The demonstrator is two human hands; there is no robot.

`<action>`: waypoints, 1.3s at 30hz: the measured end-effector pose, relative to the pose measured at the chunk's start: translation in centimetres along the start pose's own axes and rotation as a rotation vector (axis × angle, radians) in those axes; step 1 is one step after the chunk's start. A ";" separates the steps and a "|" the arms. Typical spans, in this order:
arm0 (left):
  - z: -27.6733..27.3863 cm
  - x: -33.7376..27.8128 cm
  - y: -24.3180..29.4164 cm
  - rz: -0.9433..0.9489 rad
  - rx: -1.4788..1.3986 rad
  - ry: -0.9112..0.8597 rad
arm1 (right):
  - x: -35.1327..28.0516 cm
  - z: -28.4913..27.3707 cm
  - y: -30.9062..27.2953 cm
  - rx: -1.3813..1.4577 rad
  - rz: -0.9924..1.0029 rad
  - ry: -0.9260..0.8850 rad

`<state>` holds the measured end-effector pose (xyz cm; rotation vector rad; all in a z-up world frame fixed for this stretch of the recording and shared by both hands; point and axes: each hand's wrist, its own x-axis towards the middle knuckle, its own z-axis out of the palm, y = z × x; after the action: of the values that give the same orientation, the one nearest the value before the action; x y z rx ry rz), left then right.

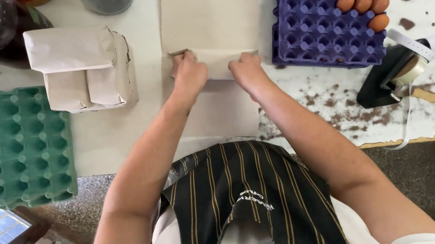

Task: Wrapping individual eggs in paper sheets at a grocery store counter and moving between store sections.

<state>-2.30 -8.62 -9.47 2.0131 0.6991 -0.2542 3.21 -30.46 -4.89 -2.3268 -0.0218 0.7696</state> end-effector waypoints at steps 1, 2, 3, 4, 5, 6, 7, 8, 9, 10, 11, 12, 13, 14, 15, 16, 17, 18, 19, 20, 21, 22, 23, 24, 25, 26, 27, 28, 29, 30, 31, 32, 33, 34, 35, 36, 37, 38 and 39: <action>-0.6 1.2 -0.1 -0.086 -0.023 -0.005 | 0.1 -0.3 -0.4 0.002 0.045 0.063; -2.7 -0.5 1.8 -0.085 -0.021 -0.007 | -1.7 -1.7 -2.7 0.004 0.047 0.065; -4.8 -2.2 3.7 -0.129 -0.157 -0.034 | -3.4 -3.1 -5.1 0.090 0.078 0.035; -7.0 -3.8 5.6 -0.173 -0.294 -0.061 | -5.2 -4.4 -7.4 0.177 0.109 0.006; -7.2 -4.0 5.7 -0.172 -0.291 -0.061 | -2.8 -3.8 -5.4 0.179 0.109 0.007; -7.5 -4.2 6.0 -0.201 -0.335 -0.081 | -0.5 -3.2 -3.5 0.243 0.159 0.018; -7.7 -4.4 6.2 -0.230 -0.379 -0.102 | 1.9 -2.6 -1.6 0.306 0.208 0.029; -7.3 -3.8 5.8 -0.229 -0.377 -0.102 | 3.5 -2.2 -0.4 0.308 0.208 0.030; -7.0 -3.2 5.4 -0.240 -0.392 -0.097 | 5.1 -1.6 0.7 0.372 0.236 0.013; -6.7 -2.5 5.1 -0.250 -0.407 -0.092 | 6.8 -1.1 1.9 0.436 0.263 -0.004; -6.8 -3.0 5.1 -0.248 -0.406 -0.093 | 7.2 -1.0 2.5 0.438 0.263 -0.002; -6.9 -3.4 5.0 -0.256 -0.416 -0.099 | 7.6 -0.9 3.2 0.481 0.280 -0.024; -7.0 -3.8 5.0 -0.264 -0.427 -0.103 | 8.1 -0.9 3.9 0.522 0.296 -0.047; -7.0 -4.9 5.4 -0.263 -0.427 -0.103 | 3.5 -2.8 1.7 0.523 0.295 -0.046; -7.2 -6.1 5.6 -0.260 -0.441 -0.104 | -0.3 -4.3 -1.3 0.507 0.254 -0.025; -7.3 -7.2 5.8 -0.256 -0.455 -0.105 | -3.8 -5.5 -4.5 0.491 0.212 -0.004; -7.7 -8.9 6.3 -0.262 -0.455 -0.104 | -3.9 -5.2 -3.8 0.490 0.215 -0.009; -8.0 -10.5 6.8 -0.237 -0.437 -0.112 | -3.9 -4.9 -3.1 0.499 0.192 0.013; -8.4 -12.0 7.4 -0.208 -0.419 -0.119 | -3.9 -4.7 -2.4 0.509 0.166 0.036; -8.7 -13.4 7.2 -0.210 -0.419 -0.118 | -5.3 -4.2 -1.8 0.509 0.167 0.035; -8.9 -14.7 7.0 -0.211 -0.413 -0.129 | -6.6 -3.9 -1.4 0.564 0.181 0.019; -9.2 -16.0 6.8 -0.211 -0.407 -0.139 | -8.0 -3.5 -0.9 0.620 0.196 0.004; -8.7 -17.1 5.9 -0.216 -0.408 -0.136 | -10.4 -3.6 -1.8 0.617 0.197 -0.002; -8.2 -18.2 4.9 -0.221 -0.400 -0.144 | -12.8 -3.8 -2.7 0.648 0.214 -0.015; -7.8 -19.0 4.2 -0.221 -0.393 -0.152 | -14.9 -4.1 -3.8 0.679 0.227 -0.027; -6.8 -18.8 2.7 -0.221 -0.397 -0.147 | -13.8 -3.2 -1.8 0.676 0.224 -0.029; -5.7 -18.9 1.2 -0.228 -0.385 -0.130 | -12.9 -2.3 0.5 0.672 0.241 -0.051; -4.6 -19.0 -0.3 -0.234 -0.373 -0.112 | -12.0 -1.3 2.7 0.669 0.258 -0.073; -4.2 -19.1 -0.6 -0.238 -0.377 -0.109 | -12.9 -1.7 1.5 0.664 0.259 -0.078; -3.9 -19.2 -0.9 -0.259 -0.366 -0.106 | -13.8 -2.0 0.4 0.665 0.261 -0.090; -3.8 -19.2 -1.1 -0.279 -0.356 -0.100 | -14.4 -2.4 -0.9 0.666 0.260 -0.105; -3.6 -18.8 -1.3 -0.282 -0.360 -0.094 | -14.1 -2.6 -0.6 0.662 0.256 -0.111; -3.5 -18.6 -1.6 -0.266 -0.299 -0.094 | -13.9 -2.7 -0.1 0.654 0.252 -0.119; -3.4 -18.5 -1.9 -0.250 -0.238 -0.094 | -13.6 -2.9 0.3 0.645 0.248 -0.127; -4.7 -20.0 0.3 -0.255 -0.242 -0.087 | -14.2 -3.2 0.4 0.640 0.245 -0.135; -6.0 -21.5 2.5 -0.210 -0.153 -0.105 | -14.8 -3.5 0.5 0.560 0.149 -0.155; -7.4 -22.7 4.8 -0.163 -0.065 -0.117 | -15.0 -3.9 0.4 0.478 0.046 -0.174; -7.4 -23.3 5.3 -0.165 -0.071 -0.105 | -15.0 -3.9 1.6 0.472 0.036 -0.182; -7.5 -24.0 5.7 -0.112 0.058 -0.088 | -14.9 -3.5 2.9 0.342 -0.072 -0.197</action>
<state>-19.35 -13.36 9.29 2.0077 0.7570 -0.4309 -7.78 -38.03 3.26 -1.9129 -0.0563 0.8879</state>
